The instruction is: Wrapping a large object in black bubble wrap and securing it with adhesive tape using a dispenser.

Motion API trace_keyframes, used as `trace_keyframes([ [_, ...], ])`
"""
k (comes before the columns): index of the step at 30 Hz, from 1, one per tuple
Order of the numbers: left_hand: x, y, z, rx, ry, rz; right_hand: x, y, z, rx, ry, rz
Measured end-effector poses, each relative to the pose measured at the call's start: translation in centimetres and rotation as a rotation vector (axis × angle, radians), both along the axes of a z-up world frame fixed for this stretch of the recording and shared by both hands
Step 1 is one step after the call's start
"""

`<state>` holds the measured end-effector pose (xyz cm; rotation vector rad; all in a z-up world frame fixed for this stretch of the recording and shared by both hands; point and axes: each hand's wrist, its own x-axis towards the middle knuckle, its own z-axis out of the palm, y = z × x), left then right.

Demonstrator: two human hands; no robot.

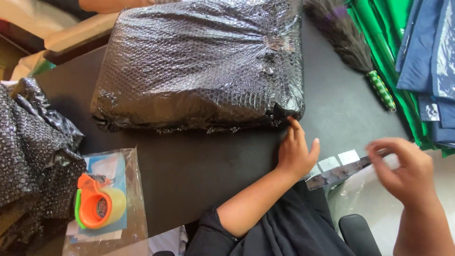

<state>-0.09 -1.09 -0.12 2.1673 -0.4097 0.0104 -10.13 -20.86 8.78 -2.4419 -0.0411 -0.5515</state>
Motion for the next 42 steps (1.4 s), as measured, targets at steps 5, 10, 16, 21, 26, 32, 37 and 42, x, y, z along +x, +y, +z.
trace_keyframes([
  [5,-0.2,-1.3,-0.3,0.025,0.021,0.061,6.4,5.9,3.8,-0.001,0.128,0.434],
  [10,0.4,-1.9,-1.7,0.059,0.009,0.094,11.8,11.7,3.6,-0.162,0.278,0.52],
  [16,1.7,-2.4,-3.6,0.069,-0.035,0.016,14.4,12.2,-2.0,-0.797,0.155,0.574],
  [21,2.8,-2.9,-5.3,0.084,-0.071,-0.073,14.9,11.7,-3.3,-1.002,-0.152,0.537],
  [26,4.0,-3.2,-7.0,0.09,-0.096,-0.129,15.0,11.4,-3.8,-0.979,-0.385,0.467],
  [32,2.4,0.1,0.5,0.119,-0.136,-0.16,15.2,10.7,-3.7,-0.875,-0.595,0.392],
  [37,1.2,0.8,2.3,0.149,-0.131,-0.148,16.3,9.0,-5.6,-0.826,-0.616,0.398],
  [42,0.4,-2.1,-3.0,0.178,-0.447,0.126,16.5,9.5,-2.1,-0.655,-0.795,0.329],
])
